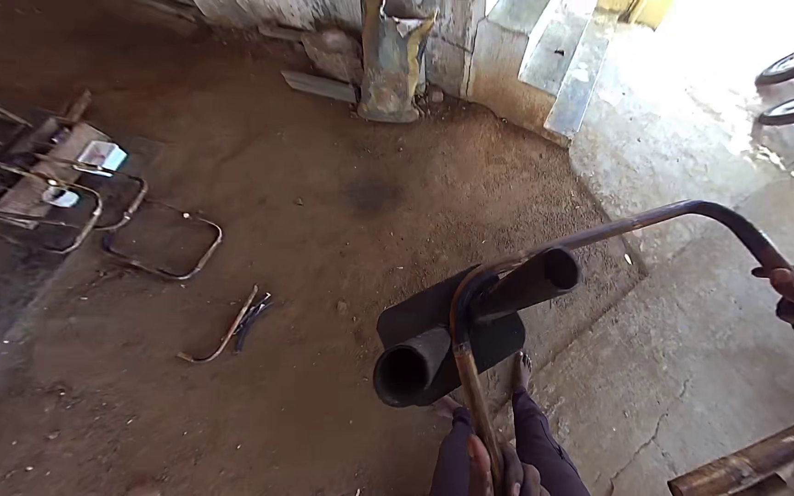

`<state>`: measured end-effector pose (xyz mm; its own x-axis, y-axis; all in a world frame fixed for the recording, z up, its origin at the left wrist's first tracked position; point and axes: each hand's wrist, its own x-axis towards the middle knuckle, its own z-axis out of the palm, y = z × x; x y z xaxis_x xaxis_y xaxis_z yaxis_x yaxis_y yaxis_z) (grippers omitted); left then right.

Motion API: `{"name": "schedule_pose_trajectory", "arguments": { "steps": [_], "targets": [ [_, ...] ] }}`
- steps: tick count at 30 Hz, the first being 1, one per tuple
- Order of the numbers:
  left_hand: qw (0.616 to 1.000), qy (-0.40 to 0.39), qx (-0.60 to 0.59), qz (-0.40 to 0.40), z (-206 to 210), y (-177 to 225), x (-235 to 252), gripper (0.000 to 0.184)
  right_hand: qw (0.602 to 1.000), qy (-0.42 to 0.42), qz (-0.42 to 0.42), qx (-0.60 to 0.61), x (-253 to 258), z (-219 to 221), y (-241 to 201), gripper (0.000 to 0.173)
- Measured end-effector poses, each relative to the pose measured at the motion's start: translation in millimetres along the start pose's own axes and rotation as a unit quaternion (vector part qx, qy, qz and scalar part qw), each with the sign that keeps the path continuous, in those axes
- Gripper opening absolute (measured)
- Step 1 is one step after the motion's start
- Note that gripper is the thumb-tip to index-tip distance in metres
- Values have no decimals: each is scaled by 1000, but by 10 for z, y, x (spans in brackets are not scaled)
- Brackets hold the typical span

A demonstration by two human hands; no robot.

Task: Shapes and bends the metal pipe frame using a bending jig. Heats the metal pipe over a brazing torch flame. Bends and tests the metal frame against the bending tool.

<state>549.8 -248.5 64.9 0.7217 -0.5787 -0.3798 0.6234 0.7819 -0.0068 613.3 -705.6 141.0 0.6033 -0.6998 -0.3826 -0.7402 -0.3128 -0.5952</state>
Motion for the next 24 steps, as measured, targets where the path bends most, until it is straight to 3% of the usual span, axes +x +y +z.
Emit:
{"name": "schedule_pose_trajectory", "arguments": {
  "steps": [4, 8, 14, 18, 20, 22, 24],
  "targets": [
    [990, -14, 95, 101, 166, -71, 117, 50, 993, -61, -73, 66, 118, -177, -319, 35],
    [958, -22, 183, 221, 798, 20, 199, 34, 962, -89, -195, 172, 166, -486, -634, 36],
    [943, -83, 185, 263, 1186, -268, 350, 35, 930, -70, -303, 196, 518, -844, -663, 45],
    [929, -178, 195, 259, 1213, -562, 517, 33, 931, -26, -292, 215, 567, -1168, -623, 39],
    [922, -219, 221, 232, 1240, -601, 555, 31, 933, -10, -308, 189, 625, -1398, -700, 36],
    [933, -180, 223, 218, 1360, -677, 548, 30, 913, 36, -396, 91, 711, -1570, -834, 37],
    [943, -105, 214, 233, 1474, -833, 549, 38, 860, 85, -502, -34, 685, -1632, -993, 60]
  ]
}}
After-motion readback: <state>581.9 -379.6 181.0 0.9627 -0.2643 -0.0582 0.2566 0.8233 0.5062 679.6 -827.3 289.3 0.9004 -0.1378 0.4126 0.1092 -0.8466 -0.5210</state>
